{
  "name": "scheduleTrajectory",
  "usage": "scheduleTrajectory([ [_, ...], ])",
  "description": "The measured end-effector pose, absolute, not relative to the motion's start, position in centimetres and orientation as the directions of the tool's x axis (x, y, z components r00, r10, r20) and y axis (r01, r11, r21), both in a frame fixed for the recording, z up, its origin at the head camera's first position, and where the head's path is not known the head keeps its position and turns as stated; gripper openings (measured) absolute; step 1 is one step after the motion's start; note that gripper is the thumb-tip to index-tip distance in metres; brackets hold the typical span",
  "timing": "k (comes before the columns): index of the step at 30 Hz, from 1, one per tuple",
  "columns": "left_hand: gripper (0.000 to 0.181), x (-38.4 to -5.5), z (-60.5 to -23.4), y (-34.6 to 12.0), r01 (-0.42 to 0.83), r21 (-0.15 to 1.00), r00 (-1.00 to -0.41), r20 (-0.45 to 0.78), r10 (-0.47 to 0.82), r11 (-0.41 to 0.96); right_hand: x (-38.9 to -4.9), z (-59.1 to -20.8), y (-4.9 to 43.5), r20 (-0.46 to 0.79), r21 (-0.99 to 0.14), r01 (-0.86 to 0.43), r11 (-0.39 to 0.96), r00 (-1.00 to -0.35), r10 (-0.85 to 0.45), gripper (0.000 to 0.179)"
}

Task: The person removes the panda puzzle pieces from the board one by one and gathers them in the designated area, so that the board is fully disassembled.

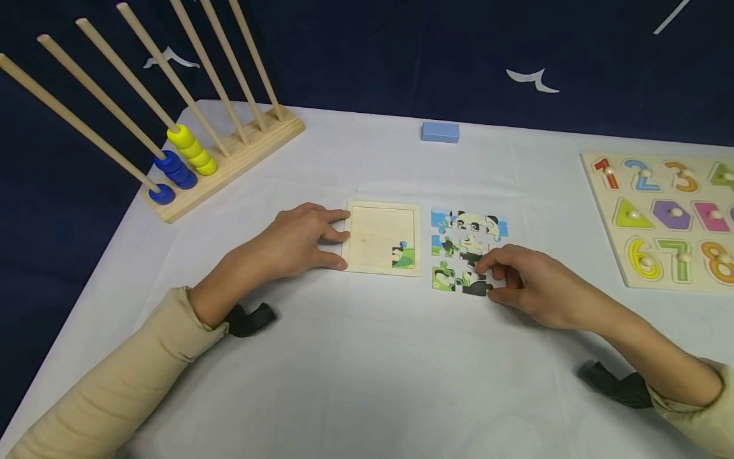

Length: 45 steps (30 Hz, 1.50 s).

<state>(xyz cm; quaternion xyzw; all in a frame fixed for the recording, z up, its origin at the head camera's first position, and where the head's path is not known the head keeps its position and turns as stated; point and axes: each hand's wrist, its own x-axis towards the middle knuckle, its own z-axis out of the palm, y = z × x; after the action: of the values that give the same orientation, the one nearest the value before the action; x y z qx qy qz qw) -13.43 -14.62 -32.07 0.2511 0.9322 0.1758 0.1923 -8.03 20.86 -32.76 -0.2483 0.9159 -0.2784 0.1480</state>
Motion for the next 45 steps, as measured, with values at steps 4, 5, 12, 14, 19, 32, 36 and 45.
scheduleTrajectory([
  [4,0.053,-13.4,-32.1,-14.6,0.398,0.429,-0.801,-0.268,0.535,0.811,-8.0,-32.7,20.8,-0.136,-0.582,-0.366,0.726,-0.837,-0.53,0.034],
  [5,0.053,-13.4,-32.1,-14.6,0.399,0.43,-0.801,-0.266,0.536,0.81,-8.0,-32.7,20.8,-0.135,-0.584,-0.364,0.726,-0.838,-0.529,0.034],
  [12,0.053,-13.4,-32.2,-14.6,0.402,0.433,-0.802,-0.258,0.538,0.807,-7.9,-32.7,20.7,-0.135,-0.585,-0.355,0.729,-0.844,-0.519,0.031],
  [14,0.054,-13.4,-32.2,-14.6,0.404,0.432,-0.802,-0.256,0.539,0.806,-7.9,-32.7,20.6,-0.139,-0.571,-0.356,0.74,-0.846,-0.515,0.031],
  [19,0.054,-13.4,-32.1,-14.7,0.408,0.43,-0.802,-0.252,0.541,0.806,-7.9,-32.6,20.5,-0.148,-0.537,-0.364,0.761,-0.847,-0.51,0.033],
  [32,0.053,-13.4,-32.3,-14.7,0.421,0.428,-0.8,-0.241,0.55,0.8,-7.7,-32.3,20.6,-0.168,-0.518,-0.356,0.778,-0.85,-0.5,0.033],
  [36,0.053,-13.4,-32.2,-14.6,0.421,0.428,-0.799,-0.242,0.55,0.8,-7.5,-32.0,20.4,-0.14,-0.514,-0.359,0.779,-0.861,-0.49,0.03],
  [45,0.054,-13.4,-32.1,-14.6,0.412,0.424,-0.798,-0.26,0.544,0.807,-7.7,-31.0,17.5,-0.053,-0.575,-0.405,0.711,-0.849,-0.526,0.033],
])
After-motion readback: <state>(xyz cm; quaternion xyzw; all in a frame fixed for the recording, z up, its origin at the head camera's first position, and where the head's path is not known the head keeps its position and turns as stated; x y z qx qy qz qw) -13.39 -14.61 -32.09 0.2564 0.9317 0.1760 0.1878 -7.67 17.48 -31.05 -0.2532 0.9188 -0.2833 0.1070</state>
